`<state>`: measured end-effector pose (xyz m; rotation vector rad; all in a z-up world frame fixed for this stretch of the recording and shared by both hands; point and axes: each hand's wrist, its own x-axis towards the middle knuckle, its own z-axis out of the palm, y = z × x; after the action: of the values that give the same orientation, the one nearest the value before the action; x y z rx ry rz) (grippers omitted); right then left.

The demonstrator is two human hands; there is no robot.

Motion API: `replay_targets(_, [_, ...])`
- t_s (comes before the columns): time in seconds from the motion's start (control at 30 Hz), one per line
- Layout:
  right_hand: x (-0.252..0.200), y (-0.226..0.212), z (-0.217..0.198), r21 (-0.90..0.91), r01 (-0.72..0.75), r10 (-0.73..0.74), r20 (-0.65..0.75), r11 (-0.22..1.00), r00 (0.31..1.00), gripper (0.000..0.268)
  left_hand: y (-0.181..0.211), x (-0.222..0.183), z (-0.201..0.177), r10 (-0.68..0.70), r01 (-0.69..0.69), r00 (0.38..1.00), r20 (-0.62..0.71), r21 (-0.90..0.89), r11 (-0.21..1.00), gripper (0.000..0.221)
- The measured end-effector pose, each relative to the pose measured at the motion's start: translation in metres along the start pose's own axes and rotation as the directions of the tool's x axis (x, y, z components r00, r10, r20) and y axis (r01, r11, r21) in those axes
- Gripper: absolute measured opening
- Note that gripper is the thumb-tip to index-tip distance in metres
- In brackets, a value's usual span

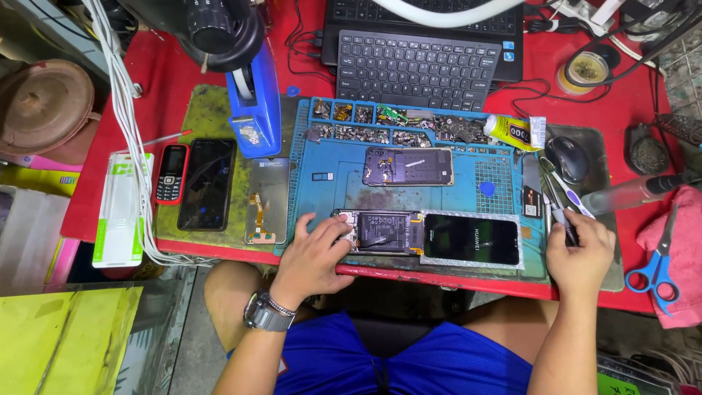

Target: Removing a battery from a disassembled smartphone using a prying tool at a repair station.

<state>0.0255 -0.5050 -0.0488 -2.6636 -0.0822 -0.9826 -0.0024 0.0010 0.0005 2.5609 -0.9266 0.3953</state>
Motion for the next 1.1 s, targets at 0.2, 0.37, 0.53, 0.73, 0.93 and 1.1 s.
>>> replay_targets(0.2, [-0.001,0.002,0.001,0.003,0.009,-0.009,-0.001,1.0,1.0,0.027,-0.001,-0.001,0.001,0.002,-0.002,1.0,0.004,0.007,1.0,0.05])
replay_targets(0.37, [-0.001,-0.001,0.0,0.001,-0.024,0.024,0.006,1.0,1.0,0.027,-0.001,-0.001,0.002,0.007,-0.007,1.0,0.002,0.014,1.0,0.051])
replay_targets(0.53, [0.0,-0.005,-0.001,0.008,-0.041,0.041,0.009,0.999,0.999,0.026,0.0,0.0,0.0,0.003,-0.003,1.0,0.002,0.0,1.0,0.05])
replay_targets(0.73, [-0.001,-0.004,-0.001,0.006,-0.059,0.059,0.009,0.998,0.998,0.026,0.001,0.001,-0.001,0.007,-0.007,1.0,-0.008,0.012,1.0,0.052])
replay_targets(0.93, [0.001,-0.007,-0.003,0.014,-0.059,0.059,0.014,0.998,0.998,0.026,0.0,0.001,-0.002,0.01,-0.01,1.0,-0.024,0.013,1.0,0.052])
replay_targets(1.1, [0.001,-0.005,-0.002,0.008,-0.046,0.046,0.01,0.999,0.999,0.026,0.0,0.0,0.001,0.007,-0.007,1.0,-0.02,0.01,1.0,0.048])
